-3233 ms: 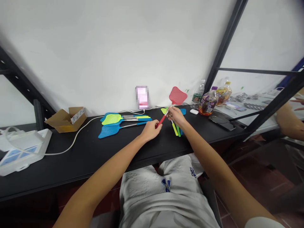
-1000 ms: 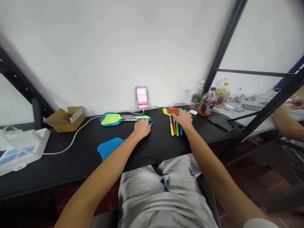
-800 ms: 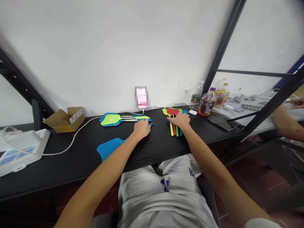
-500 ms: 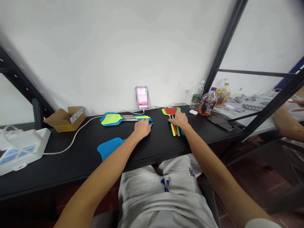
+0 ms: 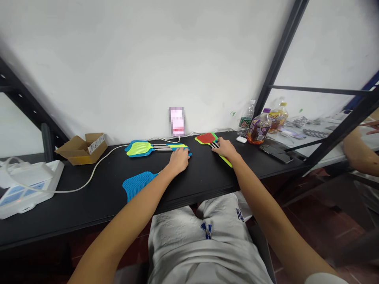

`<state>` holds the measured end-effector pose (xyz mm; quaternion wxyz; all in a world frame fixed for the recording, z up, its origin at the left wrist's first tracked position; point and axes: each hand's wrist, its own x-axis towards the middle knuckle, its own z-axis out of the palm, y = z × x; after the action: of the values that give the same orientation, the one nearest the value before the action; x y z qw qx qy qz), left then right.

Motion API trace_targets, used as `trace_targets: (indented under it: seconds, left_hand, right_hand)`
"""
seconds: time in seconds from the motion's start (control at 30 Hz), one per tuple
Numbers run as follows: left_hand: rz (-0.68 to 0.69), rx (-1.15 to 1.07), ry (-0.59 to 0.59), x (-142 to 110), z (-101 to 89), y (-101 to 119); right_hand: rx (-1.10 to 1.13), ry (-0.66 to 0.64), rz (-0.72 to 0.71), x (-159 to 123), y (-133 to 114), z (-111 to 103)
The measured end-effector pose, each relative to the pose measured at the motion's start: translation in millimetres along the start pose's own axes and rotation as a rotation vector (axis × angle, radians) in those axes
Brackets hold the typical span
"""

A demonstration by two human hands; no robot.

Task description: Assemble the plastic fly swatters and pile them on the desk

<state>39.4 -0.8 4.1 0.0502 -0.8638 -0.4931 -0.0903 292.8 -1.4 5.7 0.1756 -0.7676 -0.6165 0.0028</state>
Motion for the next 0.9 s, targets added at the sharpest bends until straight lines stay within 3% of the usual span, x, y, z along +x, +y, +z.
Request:
trace_targets:
  seconds: [0.23, 0.43, 0.67, 0.9]
  left_hand:
    - [0.094, -0.009, 0.058, -5, -3.1, 8]
    - [0.345, 0.040, 0.104, -10, -2.9, 18]
    - [0.572, 0.005, 0.195, -18, -8.3, 34]
    - [0.706, 0.020, 0.214, -24, -12.4, 43]
  right_hand:
    - [-0.036, 0.219, -0.034, -4, -19, 0]
    - [0.049, 0.369, -0.226, -13, -40, 1]
    - [0.178, 0.304, -0.437, -22, -56, 4]
    - [0.443, 0.167, -0.472, -19, -56, 11]
